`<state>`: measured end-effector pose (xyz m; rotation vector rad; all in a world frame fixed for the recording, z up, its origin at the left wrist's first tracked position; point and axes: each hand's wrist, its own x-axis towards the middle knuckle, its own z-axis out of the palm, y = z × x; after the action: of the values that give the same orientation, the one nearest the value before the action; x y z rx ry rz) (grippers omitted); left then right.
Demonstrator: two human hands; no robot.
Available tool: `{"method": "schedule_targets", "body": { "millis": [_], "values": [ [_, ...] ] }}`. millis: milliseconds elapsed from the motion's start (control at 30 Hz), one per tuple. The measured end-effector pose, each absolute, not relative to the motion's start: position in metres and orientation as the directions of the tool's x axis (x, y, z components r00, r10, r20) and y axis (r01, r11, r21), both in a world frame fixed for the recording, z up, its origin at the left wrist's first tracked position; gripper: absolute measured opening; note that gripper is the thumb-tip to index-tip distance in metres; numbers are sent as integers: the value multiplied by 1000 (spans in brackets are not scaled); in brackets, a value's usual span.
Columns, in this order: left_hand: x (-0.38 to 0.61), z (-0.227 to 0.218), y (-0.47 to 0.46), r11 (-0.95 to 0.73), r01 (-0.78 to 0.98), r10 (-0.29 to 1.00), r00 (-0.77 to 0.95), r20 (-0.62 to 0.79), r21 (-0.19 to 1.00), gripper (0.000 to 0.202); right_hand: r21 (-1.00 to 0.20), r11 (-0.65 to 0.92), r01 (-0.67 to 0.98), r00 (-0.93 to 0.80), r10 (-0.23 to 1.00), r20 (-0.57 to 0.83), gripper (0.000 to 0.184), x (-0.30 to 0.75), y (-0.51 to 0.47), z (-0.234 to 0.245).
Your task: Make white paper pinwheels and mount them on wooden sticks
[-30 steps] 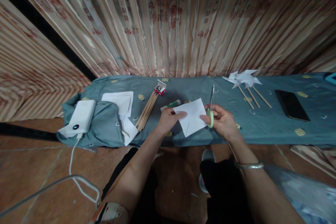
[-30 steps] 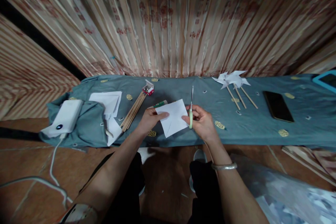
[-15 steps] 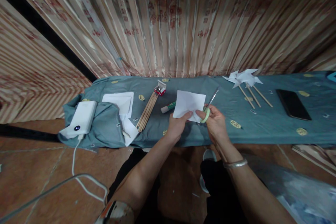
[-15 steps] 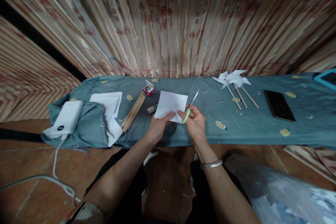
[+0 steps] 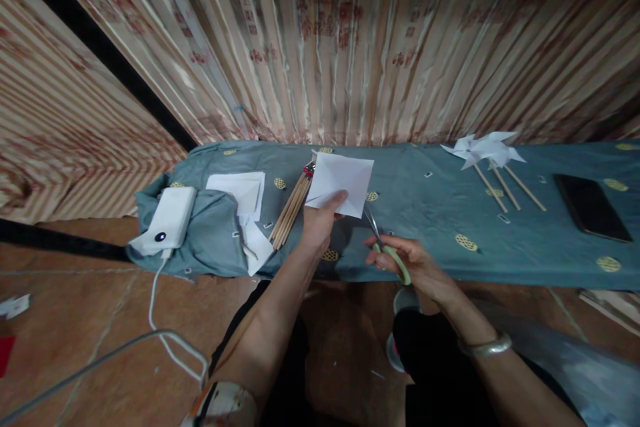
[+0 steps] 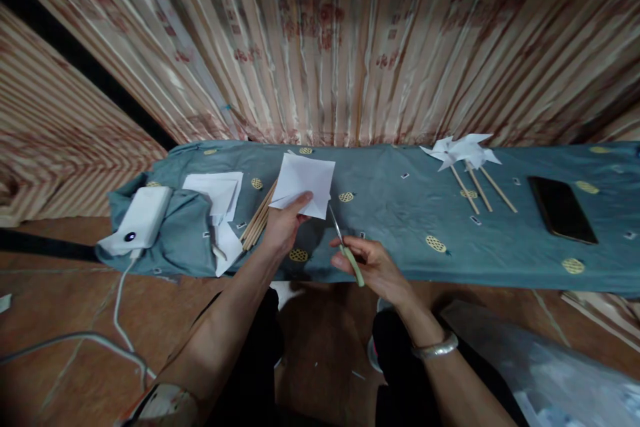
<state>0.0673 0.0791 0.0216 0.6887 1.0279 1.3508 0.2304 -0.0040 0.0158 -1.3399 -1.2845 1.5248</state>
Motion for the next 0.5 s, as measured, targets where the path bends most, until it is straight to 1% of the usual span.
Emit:
{"method": "schedule_targets", "body": {
  "millis": [133, 400, 500],
  "values": [
    [70, 20, 78, 151, -433, 976, -77, -203, 889, 36, -967, -221, 122, -246, 938, -246, 48, 230, -7, 15],
    [78, 19, 75, 184, -412, 974, -44, -221, 893, 35, -948, -308, 87, -232, 919, -320, 50, 230, -2, 19],
    [79, 21, 74, 187, -416, 974, -39, -223, 890, 31, -950, -301, 86, -227, 922, -313, 49, 231, -2, 19]
  ]
}}
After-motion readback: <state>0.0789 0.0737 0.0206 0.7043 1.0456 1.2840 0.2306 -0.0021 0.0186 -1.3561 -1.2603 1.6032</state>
